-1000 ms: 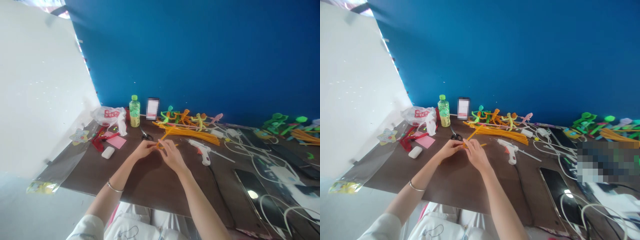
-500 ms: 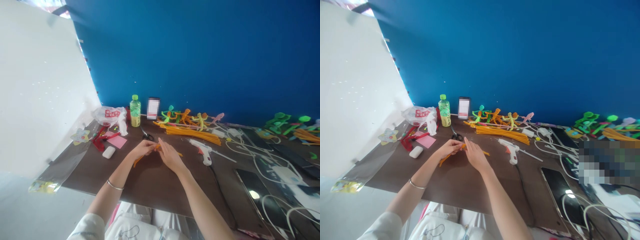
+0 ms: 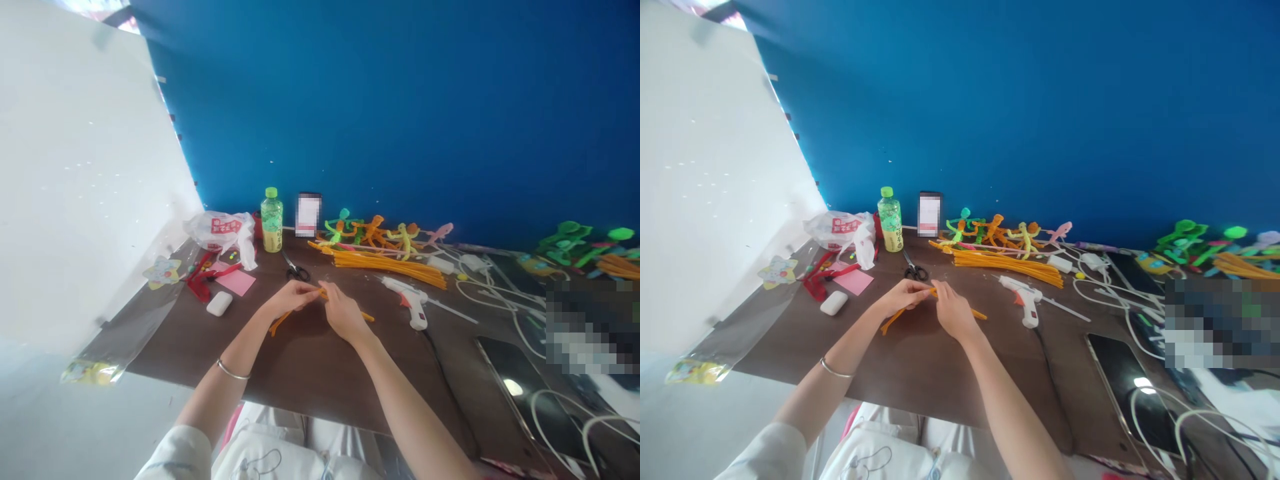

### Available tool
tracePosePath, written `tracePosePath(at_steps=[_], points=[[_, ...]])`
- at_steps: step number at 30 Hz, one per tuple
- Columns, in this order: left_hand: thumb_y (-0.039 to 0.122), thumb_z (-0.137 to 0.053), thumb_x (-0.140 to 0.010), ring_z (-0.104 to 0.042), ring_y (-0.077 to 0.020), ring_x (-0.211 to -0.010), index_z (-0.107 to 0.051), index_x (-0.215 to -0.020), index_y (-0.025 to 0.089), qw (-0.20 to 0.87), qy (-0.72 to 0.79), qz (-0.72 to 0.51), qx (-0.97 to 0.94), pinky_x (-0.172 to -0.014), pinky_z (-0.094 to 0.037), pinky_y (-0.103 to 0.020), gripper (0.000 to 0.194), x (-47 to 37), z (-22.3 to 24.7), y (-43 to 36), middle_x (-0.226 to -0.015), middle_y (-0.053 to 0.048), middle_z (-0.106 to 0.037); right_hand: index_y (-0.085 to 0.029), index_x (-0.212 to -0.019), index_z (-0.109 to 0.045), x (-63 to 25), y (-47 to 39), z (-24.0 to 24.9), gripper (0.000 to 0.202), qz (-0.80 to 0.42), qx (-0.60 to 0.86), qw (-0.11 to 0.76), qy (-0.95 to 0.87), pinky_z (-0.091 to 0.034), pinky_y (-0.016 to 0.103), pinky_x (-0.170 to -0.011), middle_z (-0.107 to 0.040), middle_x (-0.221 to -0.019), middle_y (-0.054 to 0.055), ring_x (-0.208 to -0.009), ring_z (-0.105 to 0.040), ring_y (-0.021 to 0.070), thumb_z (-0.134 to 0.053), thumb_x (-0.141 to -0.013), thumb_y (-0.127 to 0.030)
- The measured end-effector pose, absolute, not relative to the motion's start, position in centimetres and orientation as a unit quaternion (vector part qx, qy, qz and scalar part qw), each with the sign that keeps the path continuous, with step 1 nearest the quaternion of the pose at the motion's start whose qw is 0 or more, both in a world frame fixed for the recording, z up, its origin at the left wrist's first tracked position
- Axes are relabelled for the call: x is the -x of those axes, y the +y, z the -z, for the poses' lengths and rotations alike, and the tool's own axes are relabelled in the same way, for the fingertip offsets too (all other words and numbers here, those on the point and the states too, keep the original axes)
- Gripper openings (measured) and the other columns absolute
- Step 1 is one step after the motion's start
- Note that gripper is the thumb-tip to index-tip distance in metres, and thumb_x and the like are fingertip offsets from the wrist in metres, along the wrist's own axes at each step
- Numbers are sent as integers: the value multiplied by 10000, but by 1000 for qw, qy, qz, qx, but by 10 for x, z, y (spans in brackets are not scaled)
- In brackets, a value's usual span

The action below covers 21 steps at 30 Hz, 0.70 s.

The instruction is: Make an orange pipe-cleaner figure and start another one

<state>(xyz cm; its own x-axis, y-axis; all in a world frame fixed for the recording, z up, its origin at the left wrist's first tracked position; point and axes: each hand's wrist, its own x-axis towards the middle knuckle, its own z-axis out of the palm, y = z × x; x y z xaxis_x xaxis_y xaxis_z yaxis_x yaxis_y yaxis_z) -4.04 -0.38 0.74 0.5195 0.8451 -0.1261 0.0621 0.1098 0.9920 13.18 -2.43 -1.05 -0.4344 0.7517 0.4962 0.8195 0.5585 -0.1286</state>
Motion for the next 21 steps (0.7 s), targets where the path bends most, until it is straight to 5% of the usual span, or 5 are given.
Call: tracePosePath(at_steps=[6, 10, 21], points=[[499, -599, -659, -242, -19, -419, -644, -899, 80, 632, 392, -281, -606, -413, -142, -211, 486, 47, -4, 0, -518, 58, -363, -151, -1025, -508, -137, -30, -2, 237, 82, 431, 253, -862, -421, 240, -580, -592, -923, 77, -740, -579, 160, -409, -847, -270], [453, -639, -638, -232, -19, -437, -625, -786, 88, 696, 357, -252, -570, -410, -116, -195, 394, 52, -10, 3, -511, 64, -315, -178, -892, -568, -142, -29, -4, 190, 129, 389, 251, -877, -369, 207, -548, -582, -847, 48, -691, -558, 117, -404, -876, -273], [281, -696, -629, -138, -8, -446, -479, -658, 113, 852, 321, -74, -406, -385, -52, -163, 275, 67, -19, 18, -563, 67, -249, -188, -1016, -590, -140, -26, 3, 228, 159, 342, 274, -885, -434, 256, -651, -604, -862, 59, -749, -571, 144, -409, -877, -189]])
